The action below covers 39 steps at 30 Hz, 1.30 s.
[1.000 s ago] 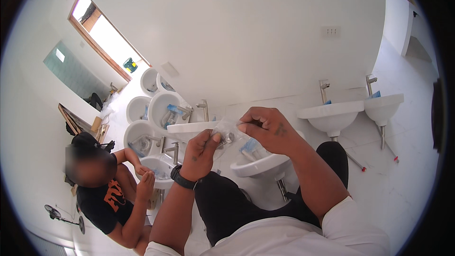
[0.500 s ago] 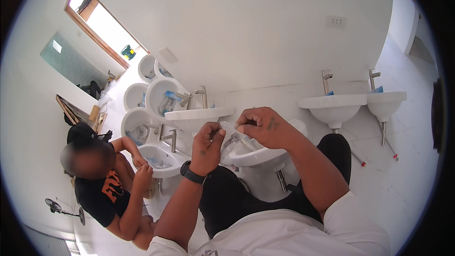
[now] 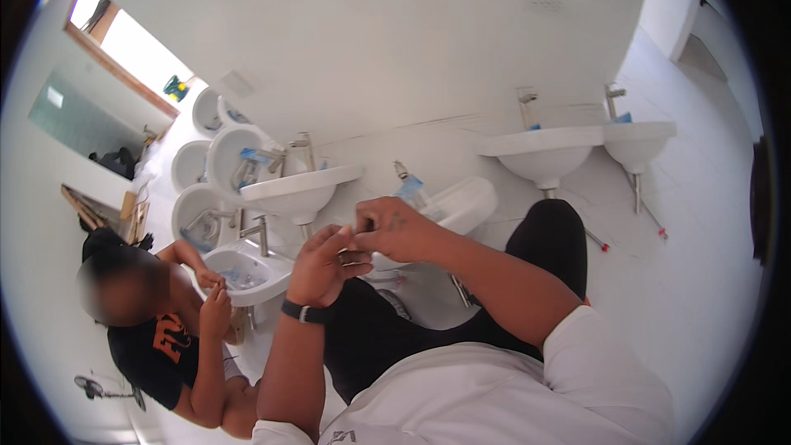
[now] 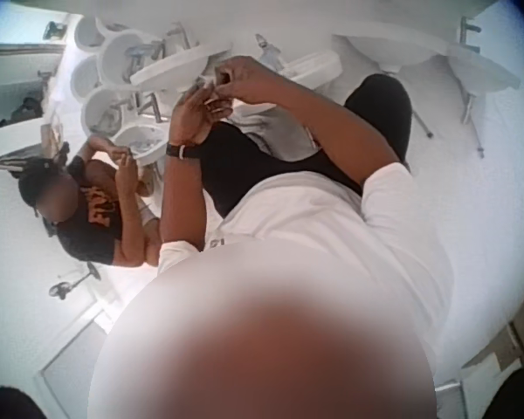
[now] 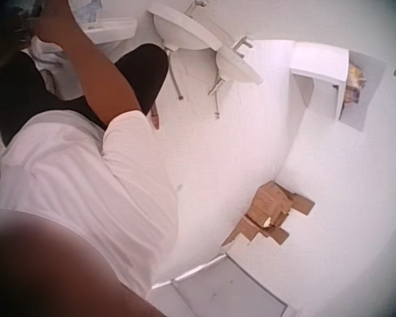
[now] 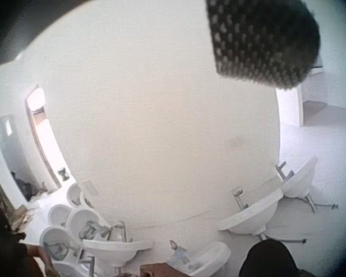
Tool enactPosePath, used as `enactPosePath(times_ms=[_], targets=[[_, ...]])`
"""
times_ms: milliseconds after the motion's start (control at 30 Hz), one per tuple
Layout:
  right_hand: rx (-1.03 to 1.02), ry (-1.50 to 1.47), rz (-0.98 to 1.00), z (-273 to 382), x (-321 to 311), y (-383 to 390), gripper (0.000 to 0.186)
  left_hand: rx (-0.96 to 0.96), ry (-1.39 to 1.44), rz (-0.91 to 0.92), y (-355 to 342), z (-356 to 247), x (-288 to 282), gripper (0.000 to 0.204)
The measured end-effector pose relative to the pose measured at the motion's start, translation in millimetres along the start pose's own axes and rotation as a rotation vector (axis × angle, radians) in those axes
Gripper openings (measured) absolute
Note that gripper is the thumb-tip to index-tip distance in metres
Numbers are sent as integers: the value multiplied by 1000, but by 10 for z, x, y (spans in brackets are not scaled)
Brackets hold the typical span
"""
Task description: The person installs a white pedestal sink by connecting a flexible water supply hose to the faucet and securing it to the sink. The person then places the sink on the floor and adjusts its position.
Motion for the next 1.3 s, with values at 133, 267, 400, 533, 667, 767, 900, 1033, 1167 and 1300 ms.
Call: enactPosePath(times_ms=[133, 267, 400, 533, 667, 767, 900, 1033, 1167, 1300], targets=[[165, -396, 184, -232, 217, 41, 29, 57, 64, 75, 1, 95, -66, 17], [272, -611, 113, -368, 278, 4, 23, 216, -32, -3, 13, 66, -59, 13], [298, -595, 23, -406, 236, -31, 21, 292, -103, -163, 26, 30, -59, 16], [136, -120, -58, -214, 54, -5, 27, 364, -335, -215, 36, -41, 2, 14], [17, 228, -212, -28, 30, 108, 24, 422, -608, -261, 19, -107, 31, 22], [-21, 300, -300, 4, 51, 147, 22, 452, -646, -265, -7, -128, 43, 24], [23, 353, -267, -18, 15, 95, 25, 692, -1268, -325, 142, -316, 284, 20], [286, -53, 164, -252, 3, 37, 38, 439, -690, -127, 49, -176, 189, 21], [318, -56, 239, -210, -49, 60, 26, 323, -575, -115, -3, -127, 192, 23], [398, -198, 197, -251, 29, 88, 20, 221, -493, -232, 11, -12, 107, 26]])
Point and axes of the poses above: each hand's wrist, its own y-axis away from the middle knuckle, its own x-axis out of the palm, z = x × y, the point moved 9 cm from there along -y, towards the middle knuckle, and after that the axes turned 4 degrees about z, right-handed, at the moved point
